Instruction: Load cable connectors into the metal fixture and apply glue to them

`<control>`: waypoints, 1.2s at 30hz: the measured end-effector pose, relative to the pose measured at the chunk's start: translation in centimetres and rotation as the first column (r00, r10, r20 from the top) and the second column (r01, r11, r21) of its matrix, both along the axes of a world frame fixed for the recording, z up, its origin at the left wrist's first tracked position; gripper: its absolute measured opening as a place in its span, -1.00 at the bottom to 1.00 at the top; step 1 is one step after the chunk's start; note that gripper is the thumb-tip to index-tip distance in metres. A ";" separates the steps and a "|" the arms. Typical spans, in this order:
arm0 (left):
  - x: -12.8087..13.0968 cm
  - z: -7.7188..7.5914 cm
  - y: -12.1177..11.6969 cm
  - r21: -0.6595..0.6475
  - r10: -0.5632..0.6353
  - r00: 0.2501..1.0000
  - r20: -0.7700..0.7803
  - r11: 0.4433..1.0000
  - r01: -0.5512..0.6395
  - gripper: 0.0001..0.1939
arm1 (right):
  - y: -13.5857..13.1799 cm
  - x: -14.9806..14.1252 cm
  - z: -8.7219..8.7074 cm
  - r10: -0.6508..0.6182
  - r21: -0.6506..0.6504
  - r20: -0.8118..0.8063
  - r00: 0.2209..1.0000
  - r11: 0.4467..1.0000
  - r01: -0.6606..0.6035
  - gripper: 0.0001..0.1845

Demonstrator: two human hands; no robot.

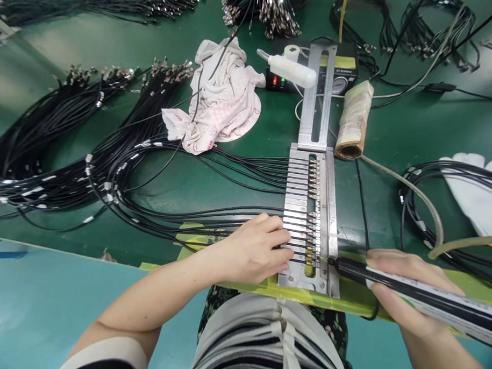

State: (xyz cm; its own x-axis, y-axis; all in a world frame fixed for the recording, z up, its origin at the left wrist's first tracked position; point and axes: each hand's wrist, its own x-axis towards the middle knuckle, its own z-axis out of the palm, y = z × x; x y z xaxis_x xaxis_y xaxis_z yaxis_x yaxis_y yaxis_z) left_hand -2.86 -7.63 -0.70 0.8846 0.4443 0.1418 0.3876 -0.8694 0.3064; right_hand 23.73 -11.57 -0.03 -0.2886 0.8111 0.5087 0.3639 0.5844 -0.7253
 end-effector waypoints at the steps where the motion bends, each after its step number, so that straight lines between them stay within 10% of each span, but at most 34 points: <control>1: 0.0 0.0 0.0 0.000 -0.001 1.000 -0.001 1.000 0.001 -0.74 | 0.0 0.0 -0.1 0.000 0.005 0.005 1.000 1.000 0.000 -0.67; 36: 0.0 0.3 0.0 -0.034 0.011 1.000 -0.020 0.999 -0.012 -0.74 | 0.3 -0.1 0.4 0.041 -0.002 0.012 0.999 0.999 -0.041 -0.65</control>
State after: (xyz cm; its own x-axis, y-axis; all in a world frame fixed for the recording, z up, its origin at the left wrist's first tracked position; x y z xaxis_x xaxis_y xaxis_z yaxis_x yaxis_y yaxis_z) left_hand -2.85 -7.66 -0.42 0.8817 0.4590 0.1092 0.4038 -0.8539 0.3284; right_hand 23.65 -11.23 0.39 -0.3277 0.7995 0.5034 0.3484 0.5975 -0.7222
